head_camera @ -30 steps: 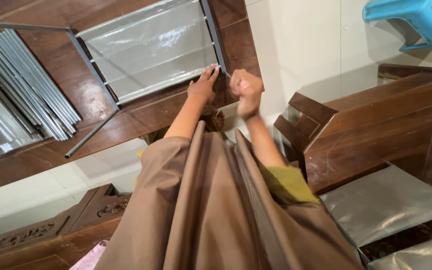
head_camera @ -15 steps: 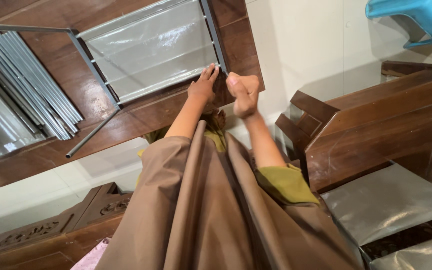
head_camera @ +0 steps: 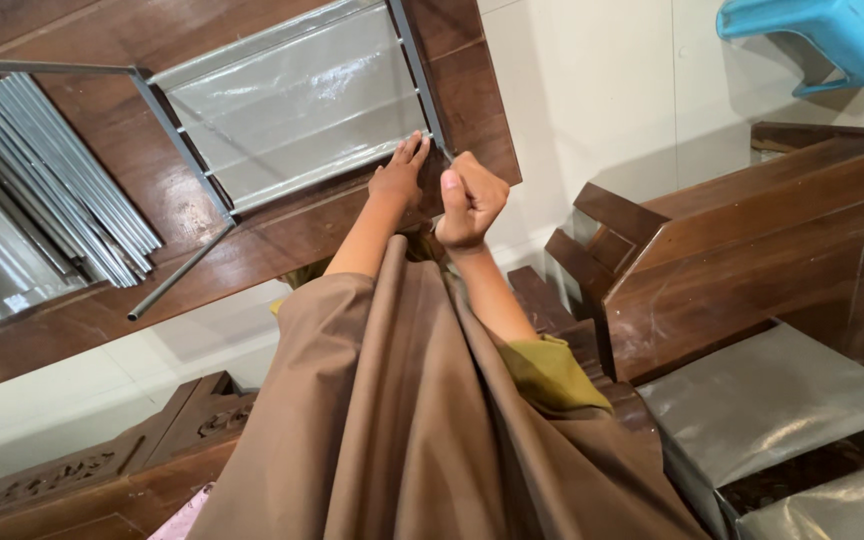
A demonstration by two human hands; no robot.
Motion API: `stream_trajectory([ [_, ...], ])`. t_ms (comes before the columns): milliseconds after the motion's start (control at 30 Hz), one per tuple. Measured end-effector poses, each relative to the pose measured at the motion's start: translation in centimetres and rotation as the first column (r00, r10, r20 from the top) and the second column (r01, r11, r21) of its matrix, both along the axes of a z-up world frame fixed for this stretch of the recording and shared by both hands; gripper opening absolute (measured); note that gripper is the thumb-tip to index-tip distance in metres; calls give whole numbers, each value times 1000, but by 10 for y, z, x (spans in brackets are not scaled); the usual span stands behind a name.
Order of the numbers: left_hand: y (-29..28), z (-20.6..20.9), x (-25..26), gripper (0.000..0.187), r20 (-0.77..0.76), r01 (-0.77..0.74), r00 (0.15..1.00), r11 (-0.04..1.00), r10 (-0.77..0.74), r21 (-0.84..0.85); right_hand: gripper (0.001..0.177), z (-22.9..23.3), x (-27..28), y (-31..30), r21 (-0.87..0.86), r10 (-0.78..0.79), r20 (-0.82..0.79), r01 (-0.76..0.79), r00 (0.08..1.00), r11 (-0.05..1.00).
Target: The person assembles a small metal-framed storage unit by connecting corner brackets to metal rods, inserting rods into the frame, and attaching fabric panels to the sides. The unit is built on a wooden table in a tiled room.
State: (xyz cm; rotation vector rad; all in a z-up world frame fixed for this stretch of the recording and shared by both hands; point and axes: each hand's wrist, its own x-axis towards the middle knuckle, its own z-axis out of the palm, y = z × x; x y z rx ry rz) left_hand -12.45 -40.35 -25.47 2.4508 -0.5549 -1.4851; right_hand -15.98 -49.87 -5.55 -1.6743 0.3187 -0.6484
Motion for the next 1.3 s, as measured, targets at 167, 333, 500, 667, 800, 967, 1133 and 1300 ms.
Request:
stream_trajectory([
  [167,-1,-11,2,102,10,6,1000,1000,-6,-1,36,-6,-3,-28,42,279,0,-278,960,960],
  [333,0,-31,-2,98,6,15,1000,1000,-15,13,35,-7,-7,-37,37,364,-34,-363,931,931],
  [500,6,-17,-2,68,74,-156,979,936,188,-316,32,13,-3,-28,18,323,-131,-323,937,946],
  [667,33,88,0,35,-44,-343,885,582,464,-737,31,61,-1,-8,-487,158,-106,-189,982,853],
  [800,78,197,1,30,-245,-461,819,342,518,-819,25,93,7,42,-575,63,-104,-112,993,811],
  [967,181,277,4,30,-256,-533,678,220,689,-817,14,117,32,153,-526,261,-26,-236,965,817],
  [1133,327,288,0,24,-169,-521,416,82,893,-850,10,115,57,302,-364,439,-58,-428,897,827],
  [1300,466,253,-15,24,-54,-725,98,34,994,-688,16,50,63,450,-101,570,-268,-611,777,785],
])
